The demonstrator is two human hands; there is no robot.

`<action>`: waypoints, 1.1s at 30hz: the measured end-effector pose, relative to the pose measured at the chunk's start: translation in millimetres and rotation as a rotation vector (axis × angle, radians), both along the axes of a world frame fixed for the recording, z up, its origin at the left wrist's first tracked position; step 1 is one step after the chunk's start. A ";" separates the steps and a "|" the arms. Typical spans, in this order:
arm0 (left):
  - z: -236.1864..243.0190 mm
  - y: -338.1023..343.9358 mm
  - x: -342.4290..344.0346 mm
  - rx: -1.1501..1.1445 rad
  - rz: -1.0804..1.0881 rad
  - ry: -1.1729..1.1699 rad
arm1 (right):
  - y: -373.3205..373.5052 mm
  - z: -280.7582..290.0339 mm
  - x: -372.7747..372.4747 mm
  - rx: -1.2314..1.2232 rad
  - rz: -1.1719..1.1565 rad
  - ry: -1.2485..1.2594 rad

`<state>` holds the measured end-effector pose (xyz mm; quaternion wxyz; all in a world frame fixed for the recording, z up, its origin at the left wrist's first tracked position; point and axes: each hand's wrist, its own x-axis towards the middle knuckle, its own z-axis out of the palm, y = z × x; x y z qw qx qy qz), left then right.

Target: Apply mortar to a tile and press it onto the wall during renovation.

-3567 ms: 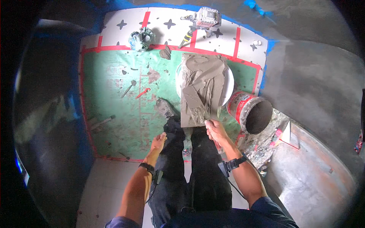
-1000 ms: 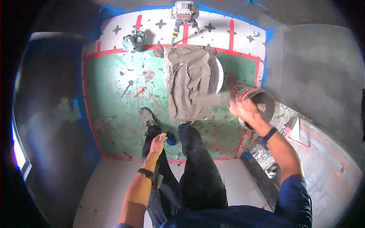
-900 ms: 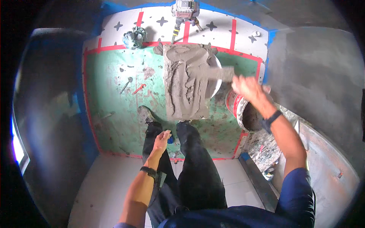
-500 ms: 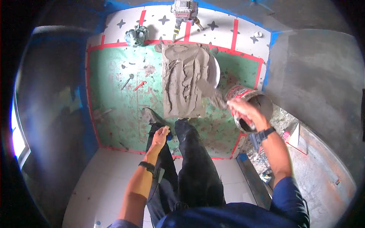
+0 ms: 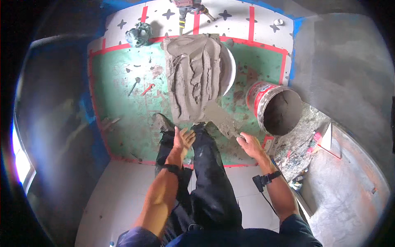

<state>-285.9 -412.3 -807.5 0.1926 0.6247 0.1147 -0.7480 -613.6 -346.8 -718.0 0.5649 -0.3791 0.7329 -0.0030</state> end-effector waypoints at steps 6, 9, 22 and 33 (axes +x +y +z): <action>-21.5 -16.7 -75.9 0.055 0.572 0.076 | -12.6 -30.6 -3.5 -0.089 -0.051 -0.051; -23.8 -14.0 -81.9 0.049 0.624 0.072 | -31.1 -48.6 -22.3 -0.030 -0.189 -0.235; 34.6 -11.0 -94.4 -0.051 0.461 0.032 | 44.7 -34.9 -60.4 0.091 -0.565 -0.353; 33.5 -10.8 -94.0 -0.010 0.445 0.003 | -139.3 -83.8 -73.6 -0.474 -0.092 0.202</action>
